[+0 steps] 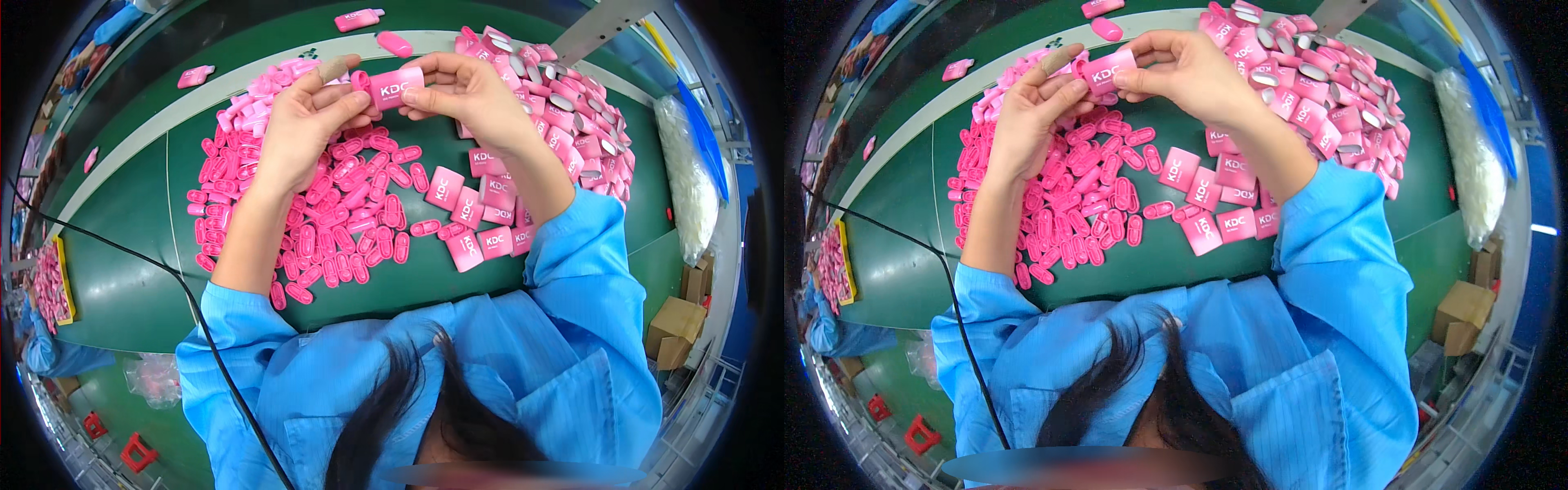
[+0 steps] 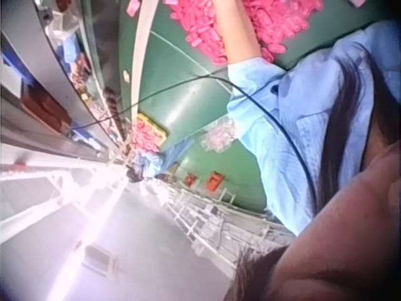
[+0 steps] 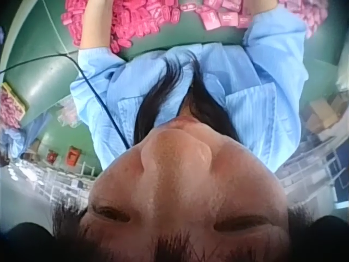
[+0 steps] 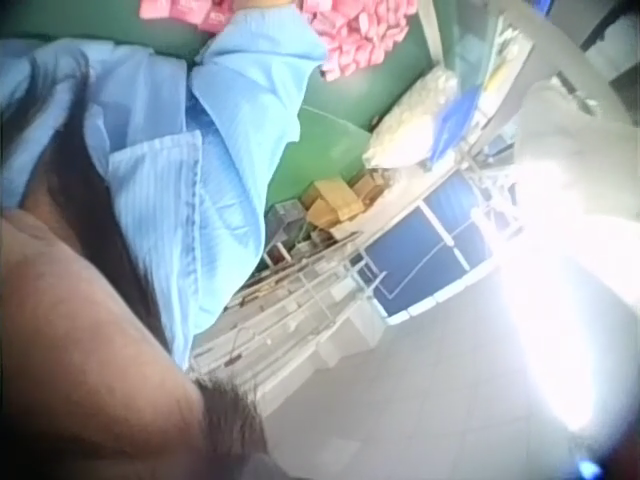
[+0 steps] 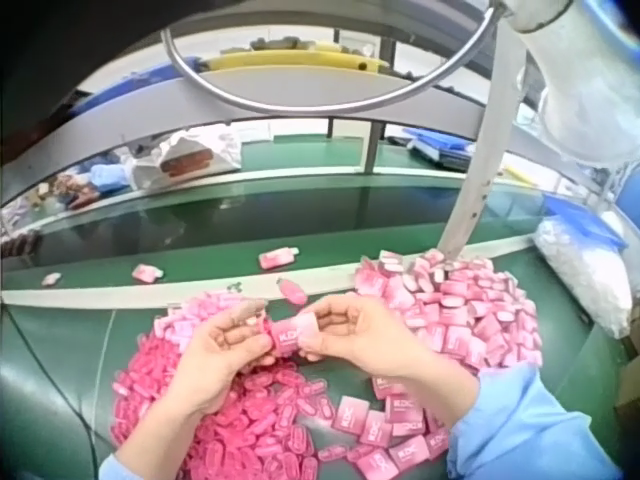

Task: The person assembles small electronic components by inserting a pink plastic piece into a larger pink plastic housing labeled 'KDC' by hand.

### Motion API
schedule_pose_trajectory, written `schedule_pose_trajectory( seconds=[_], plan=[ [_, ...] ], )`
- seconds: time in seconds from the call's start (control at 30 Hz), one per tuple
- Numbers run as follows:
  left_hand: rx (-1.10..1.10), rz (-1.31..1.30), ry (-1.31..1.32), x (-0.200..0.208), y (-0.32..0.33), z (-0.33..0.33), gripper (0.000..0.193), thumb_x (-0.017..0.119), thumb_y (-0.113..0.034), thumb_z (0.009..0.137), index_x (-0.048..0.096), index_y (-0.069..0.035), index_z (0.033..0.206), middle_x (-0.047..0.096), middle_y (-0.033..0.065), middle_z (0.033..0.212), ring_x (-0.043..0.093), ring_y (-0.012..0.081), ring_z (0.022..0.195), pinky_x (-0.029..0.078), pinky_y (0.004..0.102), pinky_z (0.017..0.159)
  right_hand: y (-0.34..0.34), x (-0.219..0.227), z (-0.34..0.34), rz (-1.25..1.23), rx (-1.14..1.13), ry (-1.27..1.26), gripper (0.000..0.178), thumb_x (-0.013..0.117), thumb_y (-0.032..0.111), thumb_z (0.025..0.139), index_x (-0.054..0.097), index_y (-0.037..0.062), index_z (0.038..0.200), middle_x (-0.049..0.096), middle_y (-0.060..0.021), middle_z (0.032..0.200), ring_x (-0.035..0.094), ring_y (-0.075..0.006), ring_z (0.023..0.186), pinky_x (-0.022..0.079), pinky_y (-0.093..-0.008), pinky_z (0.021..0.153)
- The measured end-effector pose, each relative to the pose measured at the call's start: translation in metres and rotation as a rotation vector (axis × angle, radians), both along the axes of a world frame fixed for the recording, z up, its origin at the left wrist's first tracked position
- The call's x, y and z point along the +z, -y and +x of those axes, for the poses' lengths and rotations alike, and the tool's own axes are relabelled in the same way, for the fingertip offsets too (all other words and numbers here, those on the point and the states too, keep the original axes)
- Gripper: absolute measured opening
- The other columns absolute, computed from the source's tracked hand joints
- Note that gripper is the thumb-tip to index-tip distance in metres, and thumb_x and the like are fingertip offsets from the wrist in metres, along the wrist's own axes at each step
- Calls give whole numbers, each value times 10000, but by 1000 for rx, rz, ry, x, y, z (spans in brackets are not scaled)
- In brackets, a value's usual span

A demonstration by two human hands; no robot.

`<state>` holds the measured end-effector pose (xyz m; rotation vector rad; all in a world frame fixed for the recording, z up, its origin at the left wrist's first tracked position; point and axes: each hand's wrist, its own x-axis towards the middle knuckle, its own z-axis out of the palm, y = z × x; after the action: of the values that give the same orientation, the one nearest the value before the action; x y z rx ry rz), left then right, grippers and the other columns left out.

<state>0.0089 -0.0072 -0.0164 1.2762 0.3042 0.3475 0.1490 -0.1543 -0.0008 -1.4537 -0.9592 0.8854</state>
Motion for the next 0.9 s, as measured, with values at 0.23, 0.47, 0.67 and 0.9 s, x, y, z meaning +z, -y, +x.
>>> schedule_pose_trajectory(
  seconds=[0.23,0.47,0.67,0.9],
  plan=[
    [87,25,-47,-1,-1,-4,291,643,-49,781,578,68,1039,632,112,911,616,144,804,504,238,733,-7,-11,-3,39,-115,-58,279,613,64,805,536,-31,1056,620,-96,930,613,-145,788,500,-236,682],
    [118,193,-82,4,7,-6,358,672,-48,755,552,116,1050,639,149,898,626,154,807,514,234,729,-5,-15,-5,32,-83,-147,309,628,45,791,532,-34,1074,622,-113,944,616,-155,803,508,-248,707],
    [206,444,-40,0,10,-10,292,671,-49,749,598,88,996,655,145,859,634,142,785,521,245,709,-5,-13,-13,142,-130,-19,283,636,36,778,557,-79,1024,634,-129,874,626,-155,781,524,-248,710],
    [277,548,96,8,27,-8,302,661,-51,759,583,74,1022,657,127,855,639,148,767,520,244,691,-9,-6,-29,268,-216,-65,308,649,19,764,547,-90,1033,628,-145,926,622,-163,818,524,-263,725]
  ],
)
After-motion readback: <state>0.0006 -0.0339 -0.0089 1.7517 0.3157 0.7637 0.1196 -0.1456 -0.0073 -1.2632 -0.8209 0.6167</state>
